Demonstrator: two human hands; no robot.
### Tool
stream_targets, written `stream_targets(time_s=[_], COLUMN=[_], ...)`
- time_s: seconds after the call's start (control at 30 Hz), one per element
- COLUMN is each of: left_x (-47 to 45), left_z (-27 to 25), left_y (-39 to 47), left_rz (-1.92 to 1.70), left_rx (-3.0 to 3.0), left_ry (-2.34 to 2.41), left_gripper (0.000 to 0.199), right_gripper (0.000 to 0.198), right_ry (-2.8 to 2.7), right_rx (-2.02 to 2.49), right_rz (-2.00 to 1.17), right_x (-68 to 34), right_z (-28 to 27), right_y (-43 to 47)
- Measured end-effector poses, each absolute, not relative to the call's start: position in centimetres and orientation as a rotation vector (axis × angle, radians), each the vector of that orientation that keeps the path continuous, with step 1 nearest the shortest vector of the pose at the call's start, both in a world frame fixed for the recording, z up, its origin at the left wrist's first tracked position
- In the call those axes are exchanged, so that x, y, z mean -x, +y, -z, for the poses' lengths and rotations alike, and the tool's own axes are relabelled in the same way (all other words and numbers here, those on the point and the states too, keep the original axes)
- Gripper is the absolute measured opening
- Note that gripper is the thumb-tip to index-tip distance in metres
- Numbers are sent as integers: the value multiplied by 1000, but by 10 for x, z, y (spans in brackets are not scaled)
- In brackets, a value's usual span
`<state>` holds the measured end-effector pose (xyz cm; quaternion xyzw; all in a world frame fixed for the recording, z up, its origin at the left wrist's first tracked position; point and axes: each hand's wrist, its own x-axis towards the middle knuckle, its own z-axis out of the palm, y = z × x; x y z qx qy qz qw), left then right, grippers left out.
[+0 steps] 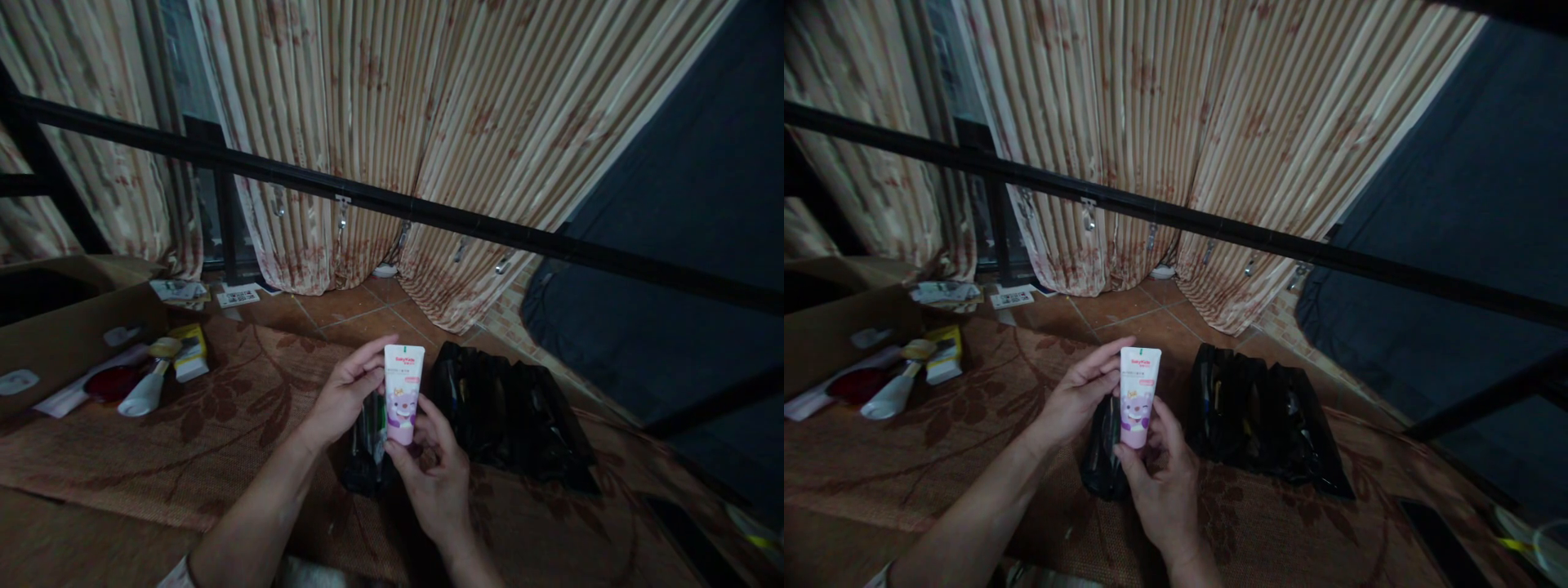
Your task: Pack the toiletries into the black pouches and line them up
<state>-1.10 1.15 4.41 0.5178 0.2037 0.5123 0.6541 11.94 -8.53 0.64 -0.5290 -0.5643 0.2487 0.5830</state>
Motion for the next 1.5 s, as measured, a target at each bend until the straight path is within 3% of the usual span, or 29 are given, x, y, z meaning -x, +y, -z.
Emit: stream_targets(time_s=[0.73,1.1,1.33,1.5], left_x=[6,0,-6,-5], left_z=[-44,-43,-40,-40], left_y=[13,11,10,12], left_rz=[-1217,-1195,-1104,-1093], left_rx=[-1192,-1154,-1157,-1226], left_ry=[695,752,830,896], left_gripper=[46,63,32,27], right_gripper=[57,41,23,23], right_ry=[-1350,-1303,-1219,-1217], right_rx=[1334,1283,1247,1236], right_rz=[-484,-514,-518,-588], right_x=[-120,-122,-122,-121], right_z=[-7,-3,-3,-6], right_y=[-84,-84,-81,-82])
